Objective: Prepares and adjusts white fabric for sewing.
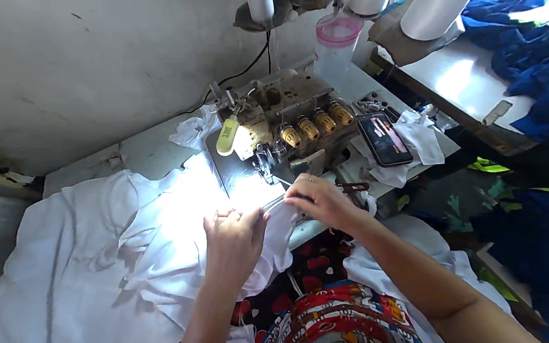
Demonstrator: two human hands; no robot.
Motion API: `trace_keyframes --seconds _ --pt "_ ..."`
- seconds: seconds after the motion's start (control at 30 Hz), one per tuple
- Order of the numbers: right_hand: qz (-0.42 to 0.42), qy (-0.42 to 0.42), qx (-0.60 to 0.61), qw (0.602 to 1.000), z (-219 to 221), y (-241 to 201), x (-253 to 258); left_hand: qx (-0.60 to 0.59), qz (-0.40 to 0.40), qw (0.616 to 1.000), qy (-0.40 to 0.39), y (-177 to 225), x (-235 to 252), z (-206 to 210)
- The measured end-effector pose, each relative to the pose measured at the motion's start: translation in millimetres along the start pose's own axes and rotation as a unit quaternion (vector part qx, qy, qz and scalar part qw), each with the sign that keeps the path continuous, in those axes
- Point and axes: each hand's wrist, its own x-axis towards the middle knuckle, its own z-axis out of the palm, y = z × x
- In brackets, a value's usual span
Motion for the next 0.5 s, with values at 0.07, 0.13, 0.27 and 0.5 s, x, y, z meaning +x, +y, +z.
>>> trace_keyframes --seconds 0.07,0.13,0.27,0.5 --pt "0.009 0.015 0.005 1.0 -5.5 4.1 -4.5 -0.03 0.018 0.999 -0.009 -5.0 6.1 -3.5" --pt "0.004 0.021 0.028 0.999 -7.4 -0.3 -13.4 -0.079 0.042 0.996 -0.03 -5.1 7.0 -11.6" --pt "-0.052 -0.01 0.111 0.992 2.9 -21.3 -36.4 -0.153 0.095 0.982 -0.063 16.2 0.8 -38.4" --pt "-0.093 -0.07 0.365 0.924 -71.4 -81.1 -58.1 -0.277 0.107 0.948 -0.114 23.0 -12.9 -72.5"
